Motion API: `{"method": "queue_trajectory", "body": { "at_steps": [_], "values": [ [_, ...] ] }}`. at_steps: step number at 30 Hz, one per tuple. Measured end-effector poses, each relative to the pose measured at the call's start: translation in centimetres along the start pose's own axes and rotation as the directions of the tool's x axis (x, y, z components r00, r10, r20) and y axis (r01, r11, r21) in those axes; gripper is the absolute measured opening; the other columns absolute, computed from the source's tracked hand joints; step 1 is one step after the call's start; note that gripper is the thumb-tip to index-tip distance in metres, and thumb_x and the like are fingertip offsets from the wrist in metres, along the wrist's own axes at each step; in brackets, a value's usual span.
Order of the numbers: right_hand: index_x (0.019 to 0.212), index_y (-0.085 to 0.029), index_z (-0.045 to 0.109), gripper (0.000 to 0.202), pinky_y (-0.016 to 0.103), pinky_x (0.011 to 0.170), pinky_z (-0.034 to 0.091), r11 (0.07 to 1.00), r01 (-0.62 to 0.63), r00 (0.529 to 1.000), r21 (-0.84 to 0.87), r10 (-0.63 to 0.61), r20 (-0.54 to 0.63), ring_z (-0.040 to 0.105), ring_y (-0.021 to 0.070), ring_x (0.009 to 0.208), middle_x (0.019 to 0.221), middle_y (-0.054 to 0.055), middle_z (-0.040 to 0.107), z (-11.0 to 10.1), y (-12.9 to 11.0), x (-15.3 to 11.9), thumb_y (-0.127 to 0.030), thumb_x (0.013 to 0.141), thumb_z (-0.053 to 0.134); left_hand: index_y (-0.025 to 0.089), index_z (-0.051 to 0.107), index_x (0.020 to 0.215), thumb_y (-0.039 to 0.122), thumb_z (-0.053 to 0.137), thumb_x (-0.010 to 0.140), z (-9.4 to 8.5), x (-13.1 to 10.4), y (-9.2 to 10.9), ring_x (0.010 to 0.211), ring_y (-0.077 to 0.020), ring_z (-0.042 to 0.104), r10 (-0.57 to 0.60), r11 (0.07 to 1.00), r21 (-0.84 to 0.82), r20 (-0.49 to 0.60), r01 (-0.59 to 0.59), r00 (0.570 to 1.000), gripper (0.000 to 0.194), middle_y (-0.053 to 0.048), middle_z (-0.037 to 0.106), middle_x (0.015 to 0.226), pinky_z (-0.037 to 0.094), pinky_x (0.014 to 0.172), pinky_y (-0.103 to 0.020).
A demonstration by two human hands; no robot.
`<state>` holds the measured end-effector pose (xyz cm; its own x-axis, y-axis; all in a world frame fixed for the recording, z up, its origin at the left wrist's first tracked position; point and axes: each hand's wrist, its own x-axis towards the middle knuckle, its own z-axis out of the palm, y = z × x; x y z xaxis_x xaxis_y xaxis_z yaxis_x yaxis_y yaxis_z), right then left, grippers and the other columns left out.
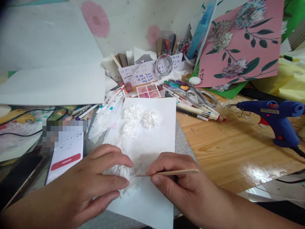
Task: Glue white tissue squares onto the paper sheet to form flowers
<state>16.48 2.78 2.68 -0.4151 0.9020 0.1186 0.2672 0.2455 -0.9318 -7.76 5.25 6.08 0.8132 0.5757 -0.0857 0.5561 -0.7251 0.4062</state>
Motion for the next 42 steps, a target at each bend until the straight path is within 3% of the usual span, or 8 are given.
{"method": "queue_trajectory", "body": {
  "at_steps": [3,8,14,21,28,33,42],
  "values": [
    [0.082,-0.024,0.068,0.016,0.021,0.054,0.048,1.0,-0.007,1.0,-0.003,0.008,0.028,0.062,0.0126,0.061,0.07,0.0,0.067,-0.2,-0.1,0.0,-0.02,0.086,0.053,0.027,0.068,0.092,0.017,0.056,0.083,0.0,0.0,-0.1,0.11,-0.0241,0.046,0.058,0.998,0.015,0.012,-0.058,0.998,0.018,0.0,0.06,0.117,0.04,0.092,-0.038],
    [0.08,-0.025,0.068,0.016,0.025,0.055,0.05,0.999,-0.042,0.998,-0.002,0.042,0.041,0.063,0.0158,0.063,0.071,0.002,0.068,-0.4,-0.1,-0.2,-0.022,0.085,0.053,0.028,0.067,0.094,0.014,0.054,0.082,0.0,0.1,-0.1,0.1,-0.0235,0.053,0.06,0.998,-0.022,0.019,-0.06,0.998,0.023,-0.002,0.067,0.095,0.04,0.095,-0.041],
    [0.083,-0.026,0.069,0.016,0.025,0.055,0.052,0.994,-0.107,0.992,0.018,0.108,-0.063,0.064,0.0171,0.065,0.073,0.003,0.069,-0.3,0.1,-0.3,-0.03,0.086,0.055,0.029,0.068,0.093,0.014,0.057,0.079,-0.2,0.2,-0.1,0.099,-0.0231,0.054,0.067,0.997,-0.032,-0.015,-0.067,0.998,0.024,-0.001,0.068,0.092,0.039,0.096,-0.041],
    [0.093,-0.028,0.071,0.018,0.026,0.061,0.053,0.995,-0.014,0.996,0.1,0.006,0.084,0.065,0.0171,0.072,0.08,0.003,0.069,0.0,0.1,-0.3,-0.018,0.084,0.058,0.028,0.067,0.091,0.013,0.055,0.079,-0.2,0.1,-0.2,0.096,-0.0232,0.054,0.057,0.998,-0.006,0.03,-0.057,0.998,0.022,-0.001,0.066,0.091,0.039,0.096,-0.041],
    [0.099,-0.03,0.068,0.026,0.024,0.063,0.053,0.999,0.009,0.981,0.051,-0.019,0.195,0.064,0.015,0.073,0.086,0.002,0.065,-0.3,0.6,-0.9,-0.012,0.083,0.057,0.027,0.06,0.109,0.018,0.057,0.081,0.4,0.3,-0.2,0.098,-0.0237,0.051,0.043,0.998,0.05,0.047,-0.045,0.998,0.03,-0.002,0.062,0.099,0.041,0.091,-0.038],
    [0.095,-0.029,0.069,0.024,0.022,0.062,0.051,0.999,0.011,0.985,0.036,-0.017,0.174,0.064,0.014,0.073,0.085,0.002,0.064,-0.2,0.4,-1.1,-0.011,0.082,0.058,0.024,0.061,0.107,0.024,0.061,0.079,0.9,0.7,-0.4,0.095,-0.024,0.051,0.032,0.997,0.071,0.049,-0.036,0.998,0.028,-0.002,0.061,0.098,0.041,0.091,-0.041],
    [0.102,-0.025,0.061,0.03,0.014,0.06,0.048,0.993,0.091,0.975,0.07,-0.103,0.199,0.06,0.0076,0.073,0.088,0.0,0.06,-0.3,1.1,-1.3,-0.004,0.082,0.055,0.023,0.065,0.097,0.021,0.061,0.078,1.0,0.2,-0.4,0.092,-0.0197,0.053,0.007,1.0,0.025,-0.025,-0.007,1.0,0.019,0.0,0.06,0.092,0.035,0.101,-0.039]
  ]
}}
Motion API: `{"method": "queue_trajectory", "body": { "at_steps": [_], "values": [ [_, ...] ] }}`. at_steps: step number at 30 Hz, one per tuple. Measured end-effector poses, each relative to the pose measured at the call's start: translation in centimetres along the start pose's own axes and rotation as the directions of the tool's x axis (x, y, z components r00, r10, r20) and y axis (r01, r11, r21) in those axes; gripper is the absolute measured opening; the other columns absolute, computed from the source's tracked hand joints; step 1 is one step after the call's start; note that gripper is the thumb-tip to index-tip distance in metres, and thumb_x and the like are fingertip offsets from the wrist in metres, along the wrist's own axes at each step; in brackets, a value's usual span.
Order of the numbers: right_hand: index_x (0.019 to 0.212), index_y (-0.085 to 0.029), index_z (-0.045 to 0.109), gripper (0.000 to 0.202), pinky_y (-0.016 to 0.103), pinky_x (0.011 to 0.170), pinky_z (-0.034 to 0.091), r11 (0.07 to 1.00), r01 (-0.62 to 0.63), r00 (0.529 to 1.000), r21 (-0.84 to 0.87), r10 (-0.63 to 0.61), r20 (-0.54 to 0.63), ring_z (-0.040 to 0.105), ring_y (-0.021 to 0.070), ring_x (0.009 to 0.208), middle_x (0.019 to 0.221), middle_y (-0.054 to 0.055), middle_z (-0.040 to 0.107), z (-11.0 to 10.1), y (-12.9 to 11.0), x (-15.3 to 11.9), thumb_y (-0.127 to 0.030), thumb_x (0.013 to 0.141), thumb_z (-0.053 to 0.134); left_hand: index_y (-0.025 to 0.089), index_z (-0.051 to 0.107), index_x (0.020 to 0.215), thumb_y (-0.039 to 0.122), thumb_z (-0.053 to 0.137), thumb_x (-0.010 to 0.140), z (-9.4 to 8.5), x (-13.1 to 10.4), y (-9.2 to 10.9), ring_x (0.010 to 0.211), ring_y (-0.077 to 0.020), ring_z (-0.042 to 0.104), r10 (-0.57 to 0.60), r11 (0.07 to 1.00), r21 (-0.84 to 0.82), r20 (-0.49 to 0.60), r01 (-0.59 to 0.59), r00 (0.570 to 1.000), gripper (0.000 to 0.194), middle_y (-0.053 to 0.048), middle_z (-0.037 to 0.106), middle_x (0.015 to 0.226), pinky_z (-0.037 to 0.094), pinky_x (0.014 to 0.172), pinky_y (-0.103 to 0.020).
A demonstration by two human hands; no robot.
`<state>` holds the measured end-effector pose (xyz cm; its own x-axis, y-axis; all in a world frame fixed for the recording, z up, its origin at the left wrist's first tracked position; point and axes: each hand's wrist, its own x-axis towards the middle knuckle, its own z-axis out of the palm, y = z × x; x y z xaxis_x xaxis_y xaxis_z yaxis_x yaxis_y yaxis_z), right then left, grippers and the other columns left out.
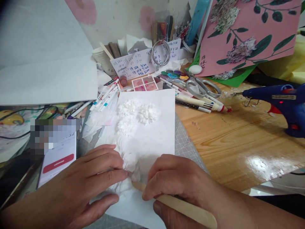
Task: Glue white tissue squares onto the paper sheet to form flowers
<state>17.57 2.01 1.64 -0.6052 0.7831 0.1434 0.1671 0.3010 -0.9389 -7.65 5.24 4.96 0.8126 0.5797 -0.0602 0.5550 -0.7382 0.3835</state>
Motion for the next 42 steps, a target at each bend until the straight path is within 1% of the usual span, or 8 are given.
{"method": "queue_trajectory", "body": {
  "at_steps": [6,9,14,20,28,32,36,42],
  "values": [
    [0.1,-0.025,0.061,0.026,0.016,0.063,0.049,1.0,0.005,1.0,-0.019,-0.005,0.018,0.062,0.0086,0.073,0.087,-0.001,0.062,-0.3,-0.4,0.3,-0.007,0.082,0.056,0.025,0.064,0.097,0.023,0.062,0.08,0.1,0.1,-0.2,0.093,-0.019,0.052,-0.004,0.999,-0.041,-0.002,0.004,1.0,0.017,0.0,0.06,0.096,0.041,0.091,-0.034],
    [0.099,-0.026,0.062,0.023,0.018,0.062,0.05,0.999,-0.035,0.999,0.037,0.036,-0.013,0.062,0.0089,0.071,0.088,-0.001,0.063,-0.4,-0.2,0.2,-0.01,0.084,0.056,0.023,0.062,0.094,0.016,0.054,0.084,-0.3,-0.1,-0.5,0.09,-0.0162,0.053,-0.057,0.998,-0.047,-0.121,0.051,0.991,0.015,0.0,0.059,0.096,0.043,0.082,-0.029],
    [0.097,-0.028,0.063,0.018,0.022,0.068,0.052,0.995,-0.079,0.993,0.067,0.084,-0.087,0.064,0.0126,0.08,0.094,0.0,0.065,-0.2,0.5,-0.1,-0.016,0.085,0.058,0.021,0.058,0.089,0.016,0.05,0.087,-1.3,-0.8,-1.2,0.086,-0.0134,0.056,-0.326,0.944,-0.189,-0.388,0.272,0.862,0.01,0.0,0.06,0.091,0.044,0.076,-0.024],
    [0.091,-0.031,0.067,0.011,0.025,0.066,0.05,0.991,-0.096,0.987,0.095,0.107,-0.117,0.064,0.016,0.082,0.094,0.001,0.066,-0.2,0.9,-0.5,-0.025,0.086,0.059,0.025,0.061,0.095,0.026,0.052,0.088,-1.1,-0.5,-2.0,0.085,-0.0139,0.06,-0.612,0.648,-0.67,-0.175,0.363,0.771,0.011,0.002,0.065,0.089,0.045,0.073,-0.024],
    [0.08,-0.029,0.068,0.012,0.026,0.063,0.043,0.923,-0.211,0.94,0.321,0.282,-0.194,0.055,0.0169,0.075,0.081,0.0,0.062,-0.8,2.0,0.0,-0.039,0.082,0.063,0.021,0.058,0.071,0.014,0.065,0.075,-0.5,-0.2,-2.5,0.068,-0.0071,0.052,-0.655,0.402,-0.907,-0.191,0.124,0.731,0.011,0.006,0.058,0.073,0.041,0.064,-0.017],
    [0.078,-0.027,0.069,0.013,0.026,0.061,0.04,0.897,-0.23,0.923,0.377,0.324,-0.208,0.052,0.0166,0.072,0.076,0.0,0.06,-0.8,2.1,-0.1,-0.04,0.078,0.065,0.021,0.06,0.068,0.017,0.067,0.074,-0.4,-0.5,-2.6,0.068,-0.0084,0.055,-0.701,0.409,-0.903,-0.219,0.131,0.678,0.01,0.006,0.061,0.071,0.042,0.065,-0.018],
    [0.076,-0.027,0.069,0.014,0.027,0.062,0.04,0.901,-0.226,0.919,0.371,0.323,-0.225,0.052,0.0178,0.074,0.076,0.0,0.06,-0.7,2.1,-0.1,-0.04,0.077,0.066,0.021,0.061,0.066,0.022,0.067,0.073,-0.8,-0.1,-2.5,0.069,-0.0121,0.058,-0.734,0.501,-0.823,-0.241,0.267,0.635,0.009,0.003,0.065,0.07,0.044,0.066,-0.022],
    [0.077,-0.024,0.068,0.018,0.029,0.063,0.041,0.901,-0.227,0.923,0.37,0.32,-0.215,0.052,0.0187,0.074,0.075,0.002,0.059,-0.8,1.9,0.0,-0.041,0.077,0.065,0.019,0.06,0.069,0.024,0.055,0.079,-1.5,0.2,-2.0,0.07,-0.0165,0.06,-0.708,0.614,-0.685,-0.257,0.392,0.658,0.013,-0.001,0.065,0.069,0.045,0.068,-0.029]
  ]
}}
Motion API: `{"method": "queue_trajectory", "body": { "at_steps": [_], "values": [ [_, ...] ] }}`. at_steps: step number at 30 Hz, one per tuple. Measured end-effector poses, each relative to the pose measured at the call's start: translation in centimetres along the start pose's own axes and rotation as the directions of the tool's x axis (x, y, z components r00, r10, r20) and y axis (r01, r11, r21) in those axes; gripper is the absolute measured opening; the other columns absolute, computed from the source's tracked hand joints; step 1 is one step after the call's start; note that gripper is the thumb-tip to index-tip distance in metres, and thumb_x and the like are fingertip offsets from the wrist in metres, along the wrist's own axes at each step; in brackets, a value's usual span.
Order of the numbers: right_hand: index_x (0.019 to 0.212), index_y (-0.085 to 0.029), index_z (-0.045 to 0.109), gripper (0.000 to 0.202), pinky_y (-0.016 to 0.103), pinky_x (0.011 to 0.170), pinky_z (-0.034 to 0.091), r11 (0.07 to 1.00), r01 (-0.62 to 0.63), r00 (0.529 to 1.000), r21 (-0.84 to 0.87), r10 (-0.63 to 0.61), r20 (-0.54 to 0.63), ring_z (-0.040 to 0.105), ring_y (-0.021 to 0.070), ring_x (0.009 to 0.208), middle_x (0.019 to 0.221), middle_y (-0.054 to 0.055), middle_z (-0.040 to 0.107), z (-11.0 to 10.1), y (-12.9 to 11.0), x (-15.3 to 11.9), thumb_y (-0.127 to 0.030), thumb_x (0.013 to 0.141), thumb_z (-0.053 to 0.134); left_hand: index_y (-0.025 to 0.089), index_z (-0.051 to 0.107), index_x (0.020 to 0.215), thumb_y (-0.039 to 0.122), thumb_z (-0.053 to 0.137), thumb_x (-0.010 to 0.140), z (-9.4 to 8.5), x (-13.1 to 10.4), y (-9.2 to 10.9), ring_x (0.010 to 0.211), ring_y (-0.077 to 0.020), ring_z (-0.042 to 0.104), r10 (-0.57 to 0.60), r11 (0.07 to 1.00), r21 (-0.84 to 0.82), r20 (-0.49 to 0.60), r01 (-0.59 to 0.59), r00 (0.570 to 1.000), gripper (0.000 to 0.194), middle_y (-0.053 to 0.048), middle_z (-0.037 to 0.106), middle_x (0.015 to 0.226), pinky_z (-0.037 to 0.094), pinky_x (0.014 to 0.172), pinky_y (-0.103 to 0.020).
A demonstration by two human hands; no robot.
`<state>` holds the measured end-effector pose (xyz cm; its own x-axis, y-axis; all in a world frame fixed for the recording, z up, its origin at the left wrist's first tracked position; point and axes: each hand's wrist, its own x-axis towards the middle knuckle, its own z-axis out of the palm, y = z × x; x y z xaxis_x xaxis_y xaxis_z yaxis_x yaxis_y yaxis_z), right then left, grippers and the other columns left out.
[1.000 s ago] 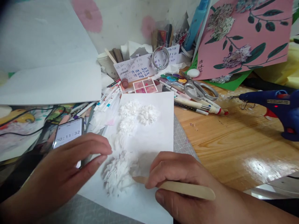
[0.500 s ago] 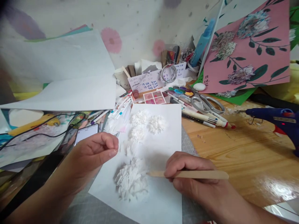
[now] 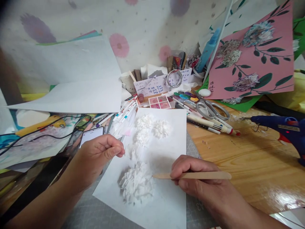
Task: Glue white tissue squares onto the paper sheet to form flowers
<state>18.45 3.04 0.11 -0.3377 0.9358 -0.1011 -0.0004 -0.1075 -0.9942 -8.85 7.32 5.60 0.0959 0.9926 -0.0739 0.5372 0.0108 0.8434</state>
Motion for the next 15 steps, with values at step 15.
{"method": "queue_trajectory", "body": {
  "at_steps": [15],
  "values": [
    [0.072,-0.029,0.069,0.031,0.035,0.05,0.042,0.978,0.195,0.978,-0.074,-0.199,-0.057,0.053,0.0231,0.058,0.062,0.006,0.058,-0.1,1.9,0.8,-0.056,0.073,0.056,0.014,0.059,0.07,0.033,0.056,0.087,0.4,-1.1,-0.1,0.066,-0.0122,0.056,0.122,0.882,-0.471,0.278,0.025,0.953,0.026,-0.001,0.063,0.068,0.042,0.067,-0.025]
  ]
}}
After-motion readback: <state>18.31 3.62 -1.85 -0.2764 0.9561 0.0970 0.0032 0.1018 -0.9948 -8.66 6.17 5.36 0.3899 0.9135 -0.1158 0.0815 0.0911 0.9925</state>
